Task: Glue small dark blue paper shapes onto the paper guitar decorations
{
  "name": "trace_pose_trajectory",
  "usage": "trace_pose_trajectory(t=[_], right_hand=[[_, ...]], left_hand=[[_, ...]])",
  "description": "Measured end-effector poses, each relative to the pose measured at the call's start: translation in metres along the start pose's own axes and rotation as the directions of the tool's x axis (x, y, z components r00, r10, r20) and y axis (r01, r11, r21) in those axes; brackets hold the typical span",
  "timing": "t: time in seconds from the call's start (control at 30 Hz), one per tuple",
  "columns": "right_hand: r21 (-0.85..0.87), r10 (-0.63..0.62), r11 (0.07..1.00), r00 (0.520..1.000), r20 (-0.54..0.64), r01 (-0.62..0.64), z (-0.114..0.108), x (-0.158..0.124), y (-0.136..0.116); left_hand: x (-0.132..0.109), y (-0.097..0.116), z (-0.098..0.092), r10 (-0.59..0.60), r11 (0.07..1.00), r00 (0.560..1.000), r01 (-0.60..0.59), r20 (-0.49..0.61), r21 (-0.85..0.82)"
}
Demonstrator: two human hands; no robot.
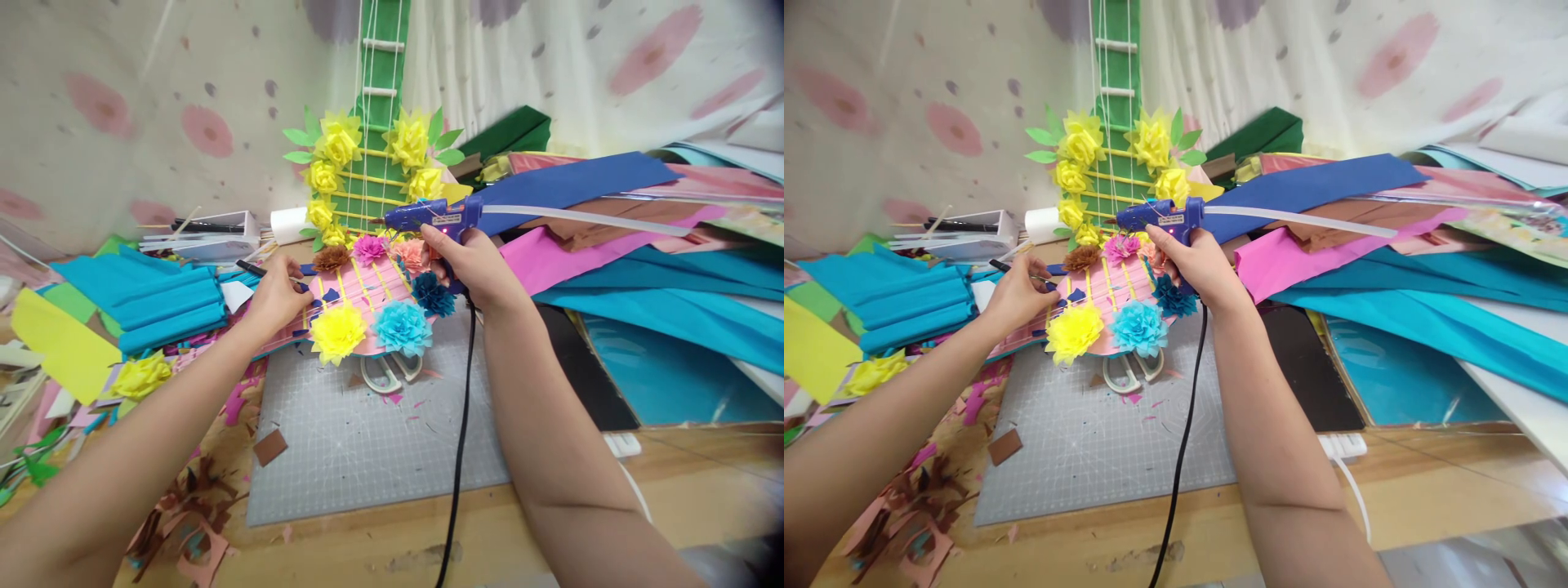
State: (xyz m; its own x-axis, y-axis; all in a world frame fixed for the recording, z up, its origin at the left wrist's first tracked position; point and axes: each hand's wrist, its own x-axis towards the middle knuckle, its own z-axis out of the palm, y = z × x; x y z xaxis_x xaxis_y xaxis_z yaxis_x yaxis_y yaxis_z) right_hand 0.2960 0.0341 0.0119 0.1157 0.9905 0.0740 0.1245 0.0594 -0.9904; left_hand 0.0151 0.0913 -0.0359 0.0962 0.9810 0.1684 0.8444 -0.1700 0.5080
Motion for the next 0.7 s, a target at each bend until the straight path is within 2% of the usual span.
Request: trace_pose_trajectory(t=[0.1,0.2,0.3,0.37,0.47,0.57,0.63,0.7], right_hand=[[0.002,-0.015,1.0,1.0,0.0,0.015,0.0,0.001,0.001],[-0.009,-0.026,1.0,1.0,0.006,0.026,0.001,0.001,0.001],[-0.015,-0.028,0.999,0.999,0.03,0.028,0.004,0.001,0.0],[-0.026,-0.029,0.999,0.999,0.045,0.031,0.006,0.0,0.0],[-0.058,-0.024,0.998,0.997,0.069,0.028,0.011,0.0,0.004],[-0.097,-0.032,0.994,0.993,0.117,0.043,0.014,0.001,0.009],[-0.116,-0.045,0.991,0.99,0.132,0.06,0.016,0.002,0.013],[-0.138,-0.048,0.988,0.989,0.136,0.067,0.017,0.003,0.014]], left_hand=[[0.004,-0.001,-0.002,-0.084,0.984,0.996,0.081,-0.01,-0.161],[0.006,-0.006,-0.009,-0.222,0.895,0.971,0.17,-0.082,-0.411],[-0.001,-0.011,-0.018,-0.321,0.808,0.922,0.148,-0.215,-0.571],[-0.011,-0.013,-0.023,-0.337,0.782,0.903,0.111,-0.266,-0.613],[-0.027,-0.01,-0.026,-0.257,0.815,0.932,0.067,-0.255,-0.576],[-0.04,0.0,-0.023,-0.1,0.925,0.979,0.024,-0.18,-0.38],[-0.044,0.008,-0.02,0.06,0.97,0.995,-0.076,-0.076,-0.231],[-0.046,0.014,-0.016,0.142,0.975,0.99,-0.14,0.0,-0.17]])
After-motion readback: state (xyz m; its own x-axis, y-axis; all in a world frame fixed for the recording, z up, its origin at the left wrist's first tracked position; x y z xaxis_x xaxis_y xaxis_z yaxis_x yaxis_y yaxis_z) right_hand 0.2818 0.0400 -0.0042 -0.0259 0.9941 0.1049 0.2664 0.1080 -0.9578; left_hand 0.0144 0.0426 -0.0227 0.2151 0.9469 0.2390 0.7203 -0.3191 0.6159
